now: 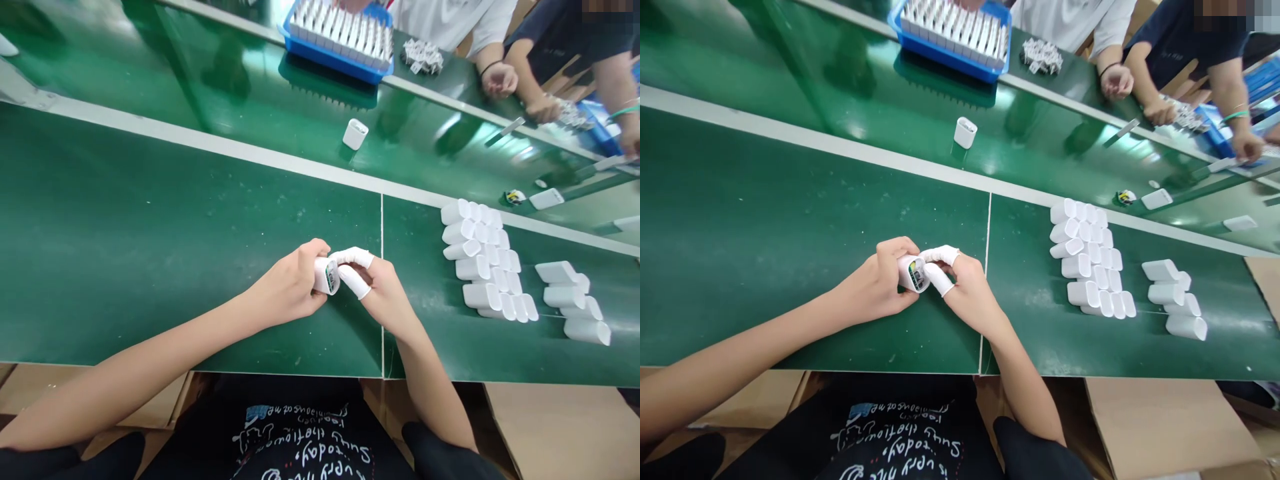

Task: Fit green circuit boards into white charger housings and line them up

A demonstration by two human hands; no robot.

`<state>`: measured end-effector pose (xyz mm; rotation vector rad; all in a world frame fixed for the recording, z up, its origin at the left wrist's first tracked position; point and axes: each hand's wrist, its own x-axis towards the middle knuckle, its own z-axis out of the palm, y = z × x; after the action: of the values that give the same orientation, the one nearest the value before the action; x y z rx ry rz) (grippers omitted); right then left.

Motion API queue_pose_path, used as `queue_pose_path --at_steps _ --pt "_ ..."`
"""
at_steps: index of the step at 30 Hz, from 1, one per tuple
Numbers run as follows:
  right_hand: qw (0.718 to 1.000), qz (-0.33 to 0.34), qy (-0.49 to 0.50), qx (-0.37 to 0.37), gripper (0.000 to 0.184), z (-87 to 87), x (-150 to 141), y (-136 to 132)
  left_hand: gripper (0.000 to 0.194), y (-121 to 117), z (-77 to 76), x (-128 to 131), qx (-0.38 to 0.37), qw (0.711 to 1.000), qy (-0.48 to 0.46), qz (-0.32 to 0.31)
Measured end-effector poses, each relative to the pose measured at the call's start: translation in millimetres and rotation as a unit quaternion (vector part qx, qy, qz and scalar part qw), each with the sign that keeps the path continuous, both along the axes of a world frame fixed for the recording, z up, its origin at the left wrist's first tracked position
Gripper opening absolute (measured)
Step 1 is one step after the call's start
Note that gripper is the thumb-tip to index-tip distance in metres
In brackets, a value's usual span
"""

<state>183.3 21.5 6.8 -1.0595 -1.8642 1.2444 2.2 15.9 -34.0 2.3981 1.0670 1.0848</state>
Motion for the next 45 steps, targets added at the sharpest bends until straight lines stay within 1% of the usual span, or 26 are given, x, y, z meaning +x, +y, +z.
queue_pose_path --at_steps 1,2,4,5,7,10,13,15,16,18,20,21,23,25,27,29,31,33,35,36,37,39,41,43,45 --pt "1.0 0.001 0.024 -0.01 0.019 -3.3 -1.2 -0.6 0.05 1.0 -1.9 -0.3 0.002 1.0 -0.005 0.011" --pt "0.999 -0.003 0.032 -0.005 0.028 -7.2 -2.8 -1.3 0.053 2.1 -3.5 -0.4 0.002 1.0 -0.01 0.018" --pt "0.998 -0.03 0.014 0.051 0.045 -15.6 -7.1 -2.8 0.06 4.3 -5.4 -0.2 -0.001 0.999 -0.023 0.028" --pt "0.994 -0.05 -0.004 0.096 0.047 -19.3 -9.9 -3.6 0.063 5.1 -5.7 0.0 -0.008 0.999 -0.032 0.033" --pt "0.98 -0.085 -0.021 0.179 0.037 -23.8 -16.9 -5.1 0.068 5.5 -5.0 0.6 -0.025 0.997 -0.056 0.042" --pt "0.96 -0.093 -0.016 0.262 0.019 -23.0 -29.2 -8.9 0.07 2.6 -4.5 1.4 -0.048 0.992 -0.094 0.064" --pt "0.953 -0.07 -0.035 0.292 0.017 -18.5 -37.9 -10.1 0.07 -0.9 -8.3 3.2 -0.095 0.985 -0.107 0.096" --pt "0.953 -0.048 -0.063 0.292 0.017 -14.6 -38.0 -1.8 0.067 -1.0 -11.5 4.8 -0.111 0.98 -0.107 0.122" --pt "0.953 -0.044 -0.081 0.289 0.016 -11.8 -36.0 7.1 0.064 -0.3 -12.2 5.2 -0.088 0.98 -0.105 0.144" --pt "0.951 -0.066 -0.126 0.274 0.014 -3.7 -28.5 35.9 0.057 2.2 -10.6 3.9 0.005 0.977 -0.091 0.194" --pt "0.943 -0.124 -0.184 0.247 0.014 6.3 -18.0 77.2 0.05 5.0 -5.7 0.2 0.096 0.968 -0.064 0.224" --pt "0.936 -0.156 -0.217 0.228 0.019 10.8 -12.6 100.4 0.046 6.2 -2.9 -2.0 0.115 0.967 -0.048 0.221" --pt "0.914 -0.209 -0.287 0.194 0.021 16.4 -3.5 145.2 0.036 7.4 1.4 -5.5 0.101 0.976 -0.022 0.193" --pt "0.887 -0.251 -0.349 0.169 0.019 16.1 0.8 180.4 0.026 6.8 2.6 -6.1 0.072 0.986 -0.005 0.149" --pt "0.863 -0.274 -0.397 0.149 0.018 11.6 -0.8 201.4 0.023 4.5 1.3 -3.9 0.069 0.991 0.006 0.112" --pt "0.845 -0.283 -0.434 0.133 0.019 7.2 -6.6 209.1 0.022 1.8 -0.8 -0.5 0.092 0.992 0.019 0.082" --pt "0.83 -0.283 -0.465 0.126 0.024 7.5 -11.7 206.4 0.022 -0.3 -2.3 2.2 0.116 0.991 0.03 0.062" --pt "0.813 -0.277 -0.495 0.13 0.032 14.8 -9.4 194.6 0.023 -1.1 -3.1 3.3 0.125 0.99 0.042 0.054" --pt "0.792 -0.268 -0.53 0.138 0.04 27.6 4.9 173.7 0.023 -1.3 -3.5 3.2 0.121 0.99 0.054 0.047" --pt "0.78 -0.264 -0.551 0.137 0.04 34.9 16.7 160.0 0.023 -1.5 -3.7 2.8 0.118 0.99 0.061 0.043" --pt "0.765 -0.261 -0.574 0.132 0.037 42.2 30.8 144.5 0.023 -1.8 -4.0 2.4 0.116 0.99 0.067 0.038" --pt "0.725 -0.263 -0.629 0.091 0.021 54.3 61.9 111.0 0.023 -3.5 -4.5 2.2 0.114 0.99 0.074 0.029" --pt "0.685 -0.262 -0.677 0.054 0.014 60.3 89.7 80.0 0.023 -6.1 -4.8 3.1 0.112 0.991 0.076 0.02" --pt "0.659 -0.246 -0.71 0.03 0.009 59.0 107.4 57.6 0.022 -8.5 -4.9 4.9 0.11 0.991 0.075 0.009" --pt "0.645 -0.228 -0.729 0.02 0.006 52.8 112.7 45.7 0.022 -9.3 -4.6 6.7 0.113 0.991 0.076 0.008"
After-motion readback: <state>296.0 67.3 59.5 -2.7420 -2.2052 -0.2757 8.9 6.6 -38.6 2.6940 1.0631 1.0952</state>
